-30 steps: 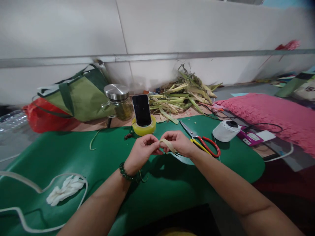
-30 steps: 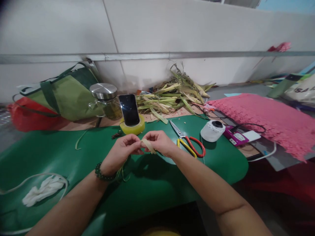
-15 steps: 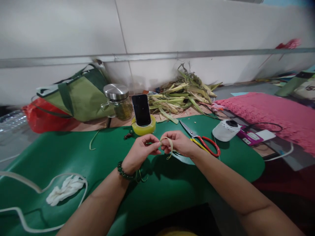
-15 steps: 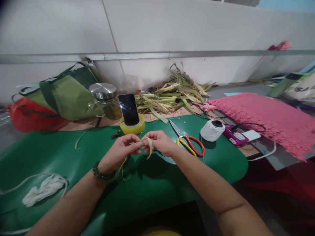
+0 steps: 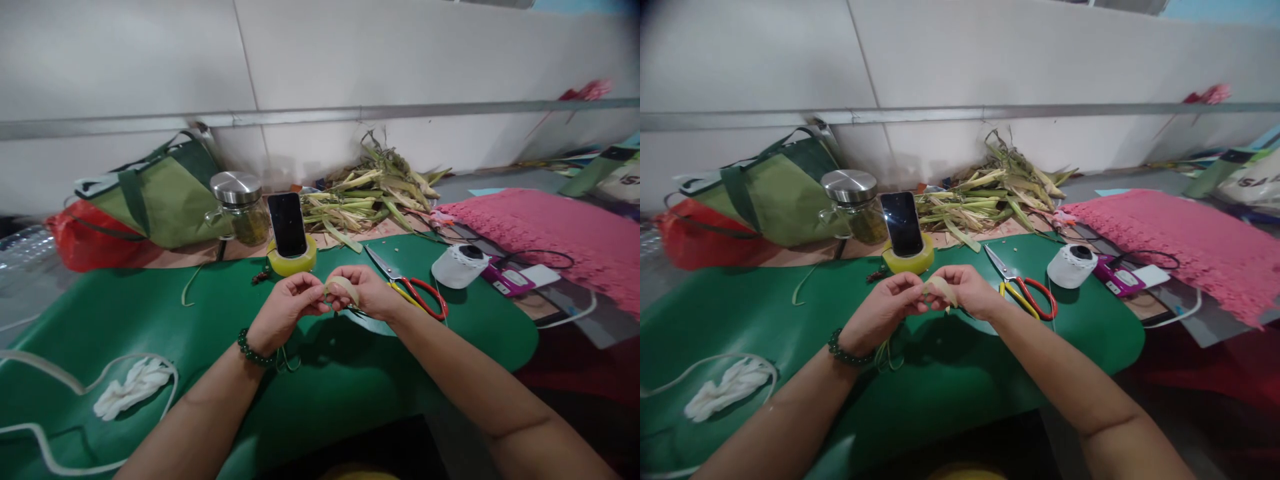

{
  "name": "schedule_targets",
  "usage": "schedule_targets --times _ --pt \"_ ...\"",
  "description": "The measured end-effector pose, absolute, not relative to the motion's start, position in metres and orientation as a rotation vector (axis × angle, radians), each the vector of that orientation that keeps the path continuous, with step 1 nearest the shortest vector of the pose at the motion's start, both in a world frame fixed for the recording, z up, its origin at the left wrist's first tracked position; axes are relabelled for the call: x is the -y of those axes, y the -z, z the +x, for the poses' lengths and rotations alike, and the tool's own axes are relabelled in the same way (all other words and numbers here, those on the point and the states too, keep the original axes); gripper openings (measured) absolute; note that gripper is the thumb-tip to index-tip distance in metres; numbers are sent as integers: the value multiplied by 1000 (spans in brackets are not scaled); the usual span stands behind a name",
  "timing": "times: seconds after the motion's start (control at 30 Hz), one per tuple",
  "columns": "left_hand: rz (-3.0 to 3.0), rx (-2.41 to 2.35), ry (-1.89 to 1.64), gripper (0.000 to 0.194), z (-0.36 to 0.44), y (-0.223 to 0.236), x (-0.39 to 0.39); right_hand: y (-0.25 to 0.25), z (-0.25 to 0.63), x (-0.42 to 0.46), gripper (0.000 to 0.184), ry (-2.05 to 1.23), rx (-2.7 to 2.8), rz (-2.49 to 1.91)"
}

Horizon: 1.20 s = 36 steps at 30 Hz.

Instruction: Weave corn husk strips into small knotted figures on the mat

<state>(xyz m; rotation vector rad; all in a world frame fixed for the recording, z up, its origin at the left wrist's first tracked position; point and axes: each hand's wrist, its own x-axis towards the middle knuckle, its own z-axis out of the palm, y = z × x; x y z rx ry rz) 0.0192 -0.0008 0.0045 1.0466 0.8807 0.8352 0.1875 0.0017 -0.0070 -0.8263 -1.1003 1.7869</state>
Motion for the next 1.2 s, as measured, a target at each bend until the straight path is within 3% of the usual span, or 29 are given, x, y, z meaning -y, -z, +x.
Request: schedule_targets --times 0.37,1.2 --pt "1131 -937 -1079 33 29 -6 5 10 185 -2 34 -1687 1089 -849" --pt "980 -753 -771 31 19 -4 -1 5 186 -1 36 -1840 1079 -860"
